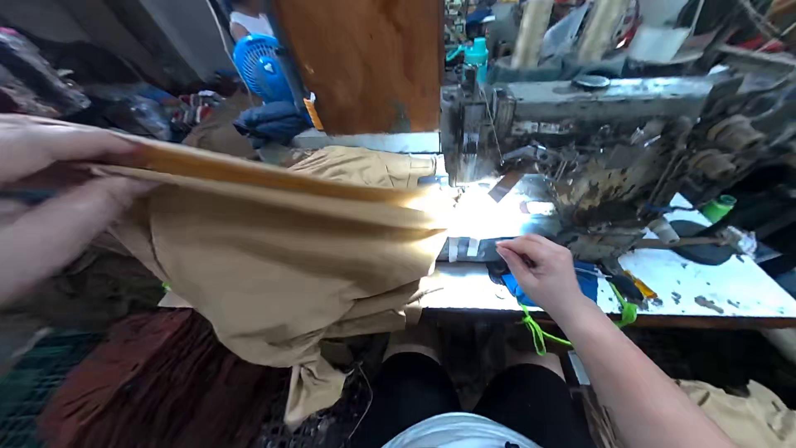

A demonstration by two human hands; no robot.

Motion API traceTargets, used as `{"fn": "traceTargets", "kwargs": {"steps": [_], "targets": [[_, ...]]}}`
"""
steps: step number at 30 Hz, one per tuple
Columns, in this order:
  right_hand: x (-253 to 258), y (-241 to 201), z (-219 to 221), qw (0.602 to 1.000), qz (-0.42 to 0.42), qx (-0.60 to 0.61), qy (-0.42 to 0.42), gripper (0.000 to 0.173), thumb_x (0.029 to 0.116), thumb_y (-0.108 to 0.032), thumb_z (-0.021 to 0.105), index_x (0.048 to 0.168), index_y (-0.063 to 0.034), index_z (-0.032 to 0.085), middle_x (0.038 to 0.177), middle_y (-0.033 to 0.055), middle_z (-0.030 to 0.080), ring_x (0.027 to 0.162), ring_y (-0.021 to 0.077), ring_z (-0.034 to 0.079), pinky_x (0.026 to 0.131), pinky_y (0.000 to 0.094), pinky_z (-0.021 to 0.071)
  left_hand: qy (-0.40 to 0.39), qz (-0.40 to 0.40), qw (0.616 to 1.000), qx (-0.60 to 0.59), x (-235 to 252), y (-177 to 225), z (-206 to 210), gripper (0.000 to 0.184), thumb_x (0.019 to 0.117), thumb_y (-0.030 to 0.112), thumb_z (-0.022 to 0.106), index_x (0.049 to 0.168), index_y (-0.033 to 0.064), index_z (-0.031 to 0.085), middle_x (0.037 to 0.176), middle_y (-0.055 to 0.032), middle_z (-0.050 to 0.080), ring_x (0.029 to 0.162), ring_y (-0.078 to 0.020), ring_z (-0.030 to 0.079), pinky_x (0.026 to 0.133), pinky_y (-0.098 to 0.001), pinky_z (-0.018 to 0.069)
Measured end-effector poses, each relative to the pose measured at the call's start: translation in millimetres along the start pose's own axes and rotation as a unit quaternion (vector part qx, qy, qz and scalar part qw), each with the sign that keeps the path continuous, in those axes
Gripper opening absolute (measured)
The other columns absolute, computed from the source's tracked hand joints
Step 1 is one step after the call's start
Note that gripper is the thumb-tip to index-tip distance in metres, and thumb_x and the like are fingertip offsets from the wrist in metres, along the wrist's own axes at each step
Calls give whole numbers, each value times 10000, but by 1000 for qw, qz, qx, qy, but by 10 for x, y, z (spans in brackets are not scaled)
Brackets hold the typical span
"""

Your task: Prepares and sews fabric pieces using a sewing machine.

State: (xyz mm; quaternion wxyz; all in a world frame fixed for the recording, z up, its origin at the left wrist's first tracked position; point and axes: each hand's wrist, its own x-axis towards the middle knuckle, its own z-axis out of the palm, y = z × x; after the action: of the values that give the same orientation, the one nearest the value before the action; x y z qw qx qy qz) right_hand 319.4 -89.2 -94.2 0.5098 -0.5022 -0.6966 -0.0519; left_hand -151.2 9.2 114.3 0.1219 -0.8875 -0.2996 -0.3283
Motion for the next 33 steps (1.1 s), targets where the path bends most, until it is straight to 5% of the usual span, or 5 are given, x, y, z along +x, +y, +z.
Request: {"fn": "traceTargets", "kwargs": {"steps": [3, 7, 14, 20, 33], "targets": [[420, -48, 341, 995, 53, -1, -87, 236, 977, -55, 580, 1125, 8, 753, 1059, 171, 733, 775, 201, 710, 736, 344, 609, -38, 14, 997, 62, 238, 0, -49, 364, 1031, 219, 501, 1046, -103, 670, 1019, -293, 681, 990, -347, 679, 926, -521, 516], [760, -67, 574, 965, 152, -11, -212, 287, 983, -45, 559, 1212, 4, 725, 1143, 198, 717, 963, 294, 718, 885, 466, 585, 6, -40, 999, -34, 271, 66, -38, 336, 975, 260, 608, 1003, -60, 706, 1105, -197, 681, 1111, -216, 634, 1020, -380, 479], [666, -119, 501, 948, 145, 96, -268, 200, 946, -160, 624, 978, -13, 756, 938, 90, 728, 694, 102, 630, 672, 287, 543, 34, -177, 891, -417, 310, -170, 242, 199, 947, 50, 553, 941, 207, 676, 929, 125, 750, 893, -8, 718, 833, -196, 608], [146, 123, 659, 952, 170, 222, -128, 139, 897, -151, 700, 853, -35, 763, 723, -21, 716, 647, -56, 625, 628, 154, 539, -44, -96, 904, -414, 665, -109, 574, 83, 925, 220, 682, 895, 280, 730, 848, 138, 722, 709, 10, 664, 623, -154, 560], [142, 108, 707, 972, 128, 169, -103, 171, 901, -161, 678, 837, -40, 779, 734, 11, 722, 654, -74, 601, 641, 107, 496, -165, 160, 957, -175, 1032, 65, 1021, 174, 918, 200, 663, 860, 83, 779, 839, 27, 739, 779, 4, 674, 719, -147, 545]]}}
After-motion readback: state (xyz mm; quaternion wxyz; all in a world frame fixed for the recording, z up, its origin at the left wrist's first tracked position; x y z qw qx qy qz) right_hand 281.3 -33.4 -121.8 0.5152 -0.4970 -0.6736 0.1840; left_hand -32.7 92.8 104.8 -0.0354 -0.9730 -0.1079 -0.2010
